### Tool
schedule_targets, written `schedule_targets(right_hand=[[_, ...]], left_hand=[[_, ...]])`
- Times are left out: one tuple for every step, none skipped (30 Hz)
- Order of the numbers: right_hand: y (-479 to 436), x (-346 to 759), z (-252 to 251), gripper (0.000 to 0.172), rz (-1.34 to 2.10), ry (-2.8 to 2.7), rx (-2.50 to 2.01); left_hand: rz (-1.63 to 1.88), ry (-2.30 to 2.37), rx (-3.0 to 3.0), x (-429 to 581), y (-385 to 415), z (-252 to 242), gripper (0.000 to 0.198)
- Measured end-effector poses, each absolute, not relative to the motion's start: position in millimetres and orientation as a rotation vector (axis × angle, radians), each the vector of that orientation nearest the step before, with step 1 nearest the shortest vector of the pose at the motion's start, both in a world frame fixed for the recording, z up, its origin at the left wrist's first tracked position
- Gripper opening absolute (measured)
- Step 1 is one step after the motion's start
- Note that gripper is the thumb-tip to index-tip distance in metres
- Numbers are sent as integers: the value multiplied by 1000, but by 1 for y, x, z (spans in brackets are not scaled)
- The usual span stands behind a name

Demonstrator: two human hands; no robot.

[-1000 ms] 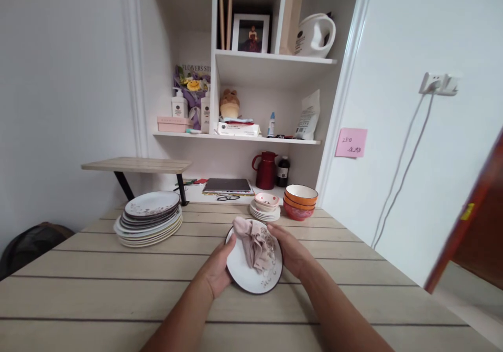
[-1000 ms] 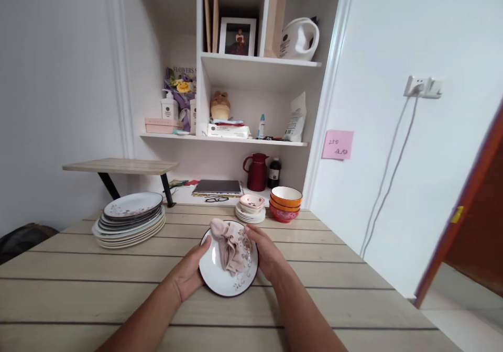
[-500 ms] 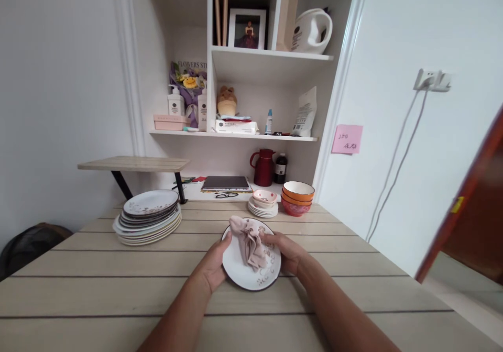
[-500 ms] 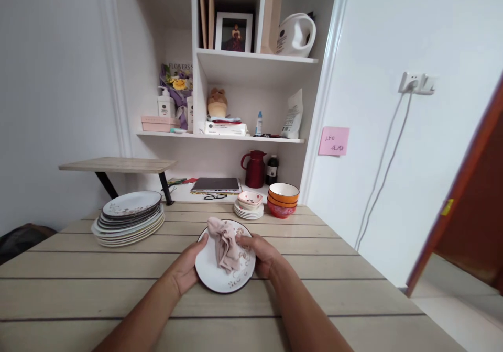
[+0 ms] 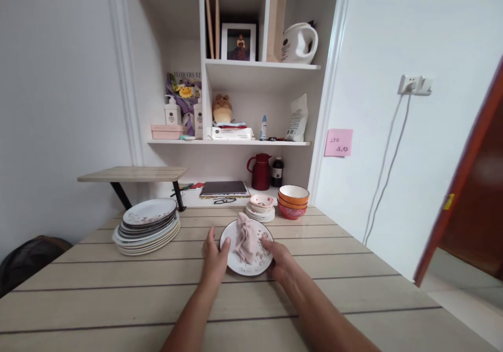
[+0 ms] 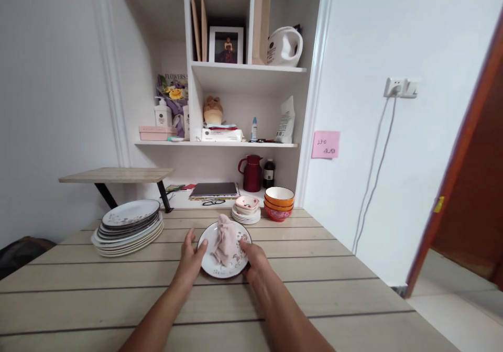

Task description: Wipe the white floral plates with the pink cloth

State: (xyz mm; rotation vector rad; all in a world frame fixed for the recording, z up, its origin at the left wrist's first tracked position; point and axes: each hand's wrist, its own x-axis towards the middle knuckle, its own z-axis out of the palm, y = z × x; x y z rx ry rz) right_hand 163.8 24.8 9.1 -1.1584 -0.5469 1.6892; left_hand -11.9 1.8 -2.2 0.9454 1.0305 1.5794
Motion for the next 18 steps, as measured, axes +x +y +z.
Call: schedule_targets(right_hand=[[26, 164, 9, 36, 1672, -519, -1149], [26, 165, 9, 36, 1660, -499, -1141], [26, 165, 10, 36, 1654, -485, -1133], [26, 165, 11, 36, 1650, -473, -1124], [25, 165, 12, 35, 1648, -465, -1114], [23, 164, 13, 34, 1651, -466, -1101], [21, 163, 14, 33, 1656, -477, -1081], [20, 162, 15, 32, 1661, -496, -1054], [18, 160, 15, 31, 1666, -523, -1025], [16, 159, 16, 30, 1668, -554, -1000], [14, 157, 16, 30, 1672, -584, -982], [13, 156, 16, 30, 1676, -610, -969], [11, 156, 16, 31, 1680, -630, -961], [10, 155, 16, 31, 1685, -644, -956], [10, 154, 17, 31, 1690, -653, -949], [9, 154, 17, 30, 1693, -656, -946], [9, 153, 17, 30, 1690, -653, -949], [9, 153, 17, 29, 1681, -647, -958]], left_hand=[[1754, 1212, 1185, -12, 0, 0, 67], [1863, 1326, 1434, -12, -3, 3, 62], [1909, 1389, 1674, -12, -7, 7, 58], [1930, 1433, 1872, -12, -11, 10, 55], [1948, 1469, 2029, -12, -14, 13, 54], [1948, 1500, 2168, -11, -18, 16, 54], [1941, 1523, 2291, -10, -20, 17, 55], [1915, 1531, 2409, -9, -22, 18, 55], [1869, 1524, 2526, -6, -23, 17, 56], [1799, 1503, 2639, -4, -24, 16, 57], [1709, 1472, 2740, -1, -24, 14, 57], [1613, 1439, 2823, 2, -23, 11, 57], [1504, 1417, 2881, 5, -22, 8, 56], [1422, 1399, 2906, 7, -21, 4, 55], [1326, 1372, 2919, 9, -19, 1, 53], [1268, 1357, 2907, 10, -17, -2, 49], [1233, 1353, 2875, 10, -15, -5, 48], [1230, 1358, 2825, 9, -13, -7, 48]])
